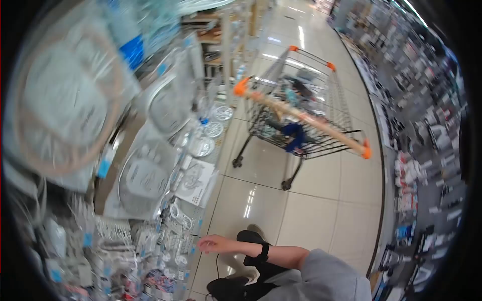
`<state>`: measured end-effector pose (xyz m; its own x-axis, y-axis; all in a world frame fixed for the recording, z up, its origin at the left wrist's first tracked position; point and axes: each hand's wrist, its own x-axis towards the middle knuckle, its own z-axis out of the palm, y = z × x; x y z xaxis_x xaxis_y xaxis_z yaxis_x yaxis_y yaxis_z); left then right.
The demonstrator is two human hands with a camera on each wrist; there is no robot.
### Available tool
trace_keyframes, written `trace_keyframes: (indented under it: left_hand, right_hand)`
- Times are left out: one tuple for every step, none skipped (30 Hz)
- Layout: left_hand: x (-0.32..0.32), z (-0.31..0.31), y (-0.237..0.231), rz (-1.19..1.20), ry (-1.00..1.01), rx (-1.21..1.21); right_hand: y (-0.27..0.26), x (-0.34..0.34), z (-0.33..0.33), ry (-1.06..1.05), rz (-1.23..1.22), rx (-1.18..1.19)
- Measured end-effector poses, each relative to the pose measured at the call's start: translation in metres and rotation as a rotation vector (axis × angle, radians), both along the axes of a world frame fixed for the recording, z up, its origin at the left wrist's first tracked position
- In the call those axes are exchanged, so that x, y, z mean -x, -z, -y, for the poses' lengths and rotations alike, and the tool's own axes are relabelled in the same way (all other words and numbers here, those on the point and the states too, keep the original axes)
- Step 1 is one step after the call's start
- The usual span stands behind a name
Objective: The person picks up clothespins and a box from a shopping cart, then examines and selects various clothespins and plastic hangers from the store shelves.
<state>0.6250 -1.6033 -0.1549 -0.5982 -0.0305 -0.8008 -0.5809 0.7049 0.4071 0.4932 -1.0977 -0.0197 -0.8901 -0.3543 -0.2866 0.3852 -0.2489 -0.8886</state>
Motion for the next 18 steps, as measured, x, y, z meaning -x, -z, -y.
trace_keyframes:
  left_hand:
    - [0.013,0.001,0.013,-0.293,0.426,-0.047]
    - [0.030,-0.015,0.006,-0.609,0.711,-0.066]
    - [0.057,-0.054,-0.003,-0.282,0.364,-0.069]
    - [0.086,-0.093,-0.010,-0.036,-0.035,-0.018]
    - [0.114,-0.126,-0.028,-0.132,0.110,-0.024]
    - [0.140,-0.178,-0.064,-0.226,0.255,-0.035]
    - [0.160,-0.222,-0.086,-0.256,0.307,-0.125]
    - [0.185,-0.269,-0.103,-0.294,0.356,-0.223]
    - [0.202,-0.335,-0.155,-0.347,0.448,-0.227]
    - [0.213,-0.391,-0.209,-0.394,0.537,-0.220]
    - [0.227,-0.427,-0.219,-0.463,0.611,-0.262]
    - [0.237,-0.454,-0.227,-0.523,0.684,-0.298]
    - [0.237,-0.489,-0.264,-0.498,0.659,-0.377]
    - [0.238,-0.534,-0.297,-0.490,0.629,-0.472]
    - [0.246,-0.565,-0.308,-0.544,0.683,-0.548]
    - [0.250,-0.586,-0.319,-0.587,0.738,-0.616]
    - [0.253,-0.609,-0.337,-0.550,0.759,-0.656]
    - [0.257,-0.637,-0.358,-0.517,0.777,-0.699]
  right_hand:
    - [-0.034,-0.007,-0.020,0.039,0.007,0.011]
    - [-0.063,-0.015,-0.040,0.065,-0.042,-0.102]
    - [-0.091,-0.019,-0.062,0.099,-0.089,-0.216]
    - [-0.119,-0.026,-0.087,0.136,-0.087,-0.215]
    - [-0.147,-0.034,-0.112,0.191,-0.072,-0.318]
    - [-0.171,-0.045,-0.138,0.243,-0.053,-0.423]
    - [-0.193,-0.058,-0.161,0.266,-0.042,-0.428]
    - [-0.212,-0.066,-0.186,0.399,-0.068,-0.477]
    - [-0.231,-0.073,-0.213,0.529,-0.100,-0.527]
    - [-0.248,-0.083,-0.238,0.593,-0.089,-0.573]
    - [-0.264,-0.094,-0.258,0.654,-0.070,-0.612]
    - [-0.282,-0.103,-0.280,0.725,-0.051,-0.628]
    - [-0.294,-0.112,-0.292,0.792,-0.031,-0.643]
    - [-0.301,-0.122,-0.301,0.802,-0.033,-0.645]
    - [-0.309,-0.129,-0.313,0.886,-0.050,-0.646]
    - [-0.314,-0.137,-0.318,0.968,-0.057,-0.638]
    - [-0.317,-0.145,-0.320,0.974,-0.045,-0.634]
    - [-0.320,-0.150,-0.326,1.005,-0.033,-0.677]
